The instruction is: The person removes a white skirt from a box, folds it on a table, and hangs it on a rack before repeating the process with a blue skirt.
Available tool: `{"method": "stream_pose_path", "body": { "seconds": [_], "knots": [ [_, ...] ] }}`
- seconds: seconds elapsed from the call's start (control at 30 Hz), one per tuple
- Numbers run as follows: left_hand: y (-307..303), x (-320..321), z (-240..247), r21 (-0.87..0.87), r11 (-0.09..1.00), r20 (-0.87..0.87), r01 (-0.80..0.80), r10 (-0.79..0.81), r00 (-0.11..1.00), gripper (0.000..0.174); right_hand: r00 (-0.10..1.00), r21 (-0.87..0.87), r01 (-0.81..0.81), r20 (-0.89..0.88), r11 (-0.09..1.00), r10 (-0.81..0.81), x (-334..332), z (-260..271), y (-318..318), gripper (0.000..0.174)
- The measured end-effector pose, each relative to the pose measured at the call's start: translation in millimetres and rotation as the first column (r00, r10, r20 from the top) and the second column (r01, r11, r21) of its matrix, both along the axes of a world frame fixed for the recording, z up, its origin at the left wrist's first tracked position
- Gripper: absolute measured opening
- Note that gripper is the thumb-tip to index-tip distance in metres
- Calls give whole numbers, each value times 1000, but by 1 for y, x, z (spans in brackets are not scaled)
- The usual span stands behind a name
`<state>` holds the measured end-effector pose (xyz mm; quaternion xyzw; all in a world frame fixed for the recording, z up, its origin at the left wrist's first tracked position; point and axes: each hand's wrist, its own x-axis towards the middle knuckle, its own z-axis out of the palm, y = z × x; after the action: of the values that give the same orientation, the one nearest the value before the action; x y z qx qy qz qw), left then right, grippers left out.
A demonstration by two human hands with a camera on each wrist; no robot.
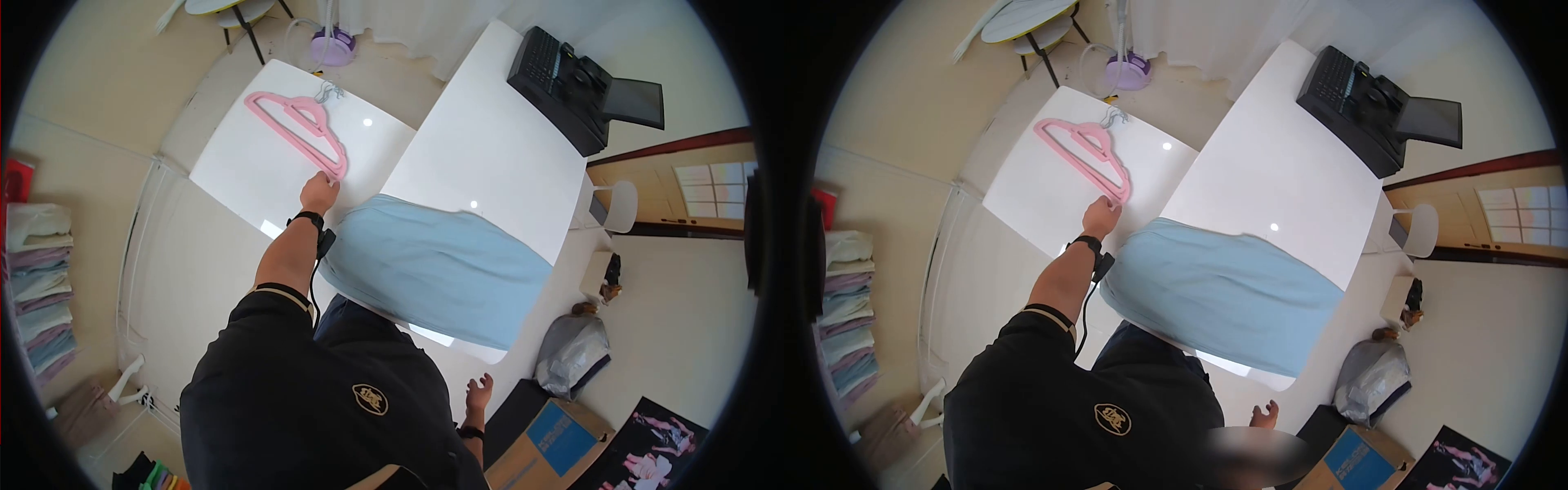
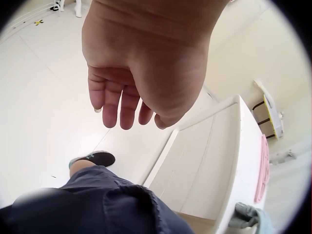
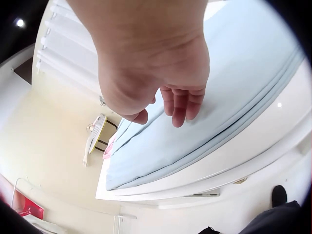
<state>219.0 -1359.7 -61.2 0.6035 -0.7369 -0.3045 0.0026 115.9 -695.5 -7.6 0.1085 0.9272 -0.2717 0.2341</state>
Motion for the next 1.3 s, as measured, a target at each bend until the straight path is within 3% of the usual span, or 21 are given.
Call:
{"method": "stream_pose_path", "body": {
  "seconds": [0.13, 0.2, 0.3, 0.4, 0.5, 0.63, 0.77, 0.93, 1.17, 1.23, 1.3],
  "knots": [
    [28, 64, -8, 39, 990, -52, -138, 140, 989, 40, 975, -162, -198, -133, 967, 177, -64, 1, -51, 54],
    [49, 103, -7, 58, 967, -89, -247, 251, 964, 41, 959, -296, -280, -138, 914, 249, -88, 13, -89, 54],
    [92, 168, 1, 17, 961, -59, -277, 277, 959, 42, 890, -352, -455, -222, 818, 399, -115, 11, -132, 52],
    [137, 249, -38, 109, 925, -82, -363, 373, 924, 42, 849, -428, -526, -215, 735, 483, -119, 21, -177, 51],
    [207, 285, 7, 299, 826, -103, -477, 525, 845, 38, 793, -527, -585, -213, 616, 571, -117, -1, -199, 50],
    [285, 339, 7, 460, 743, -13, -487, 554, 832, 37, 719, -491, -662, -202, 566, 665, -94, -7, -227, 48],
    [319, 366, 3, 567, 616, 71, -547, 625, 777, 36, 711, -542, -635, -131, 550, 691, -71, -22, -240, 50],
    [310, 391, -11, 567, 640, -65, -519, 662, 746, 34, 625, -406, -744, -140, 531, 768, -40, 3, -266, 49],
    [228, 460, -46, 572, 730, -194, -374, 564, 803, 32, 680, -291, -726, -170, 623, 714, 19, -24, -315, 46],
    [204, 474, -56, 570, 753, -221, -330, 527, 820, 32, 609, -190, -793, -221, 579, 761, 43, -20, -336, 44],
    [186, 491, -58, 605, 681, -176, -413, 619, 765, 31, 605, -169, -796, -226, 581, 763, 60, -11, -350, 45]
  ]
}}
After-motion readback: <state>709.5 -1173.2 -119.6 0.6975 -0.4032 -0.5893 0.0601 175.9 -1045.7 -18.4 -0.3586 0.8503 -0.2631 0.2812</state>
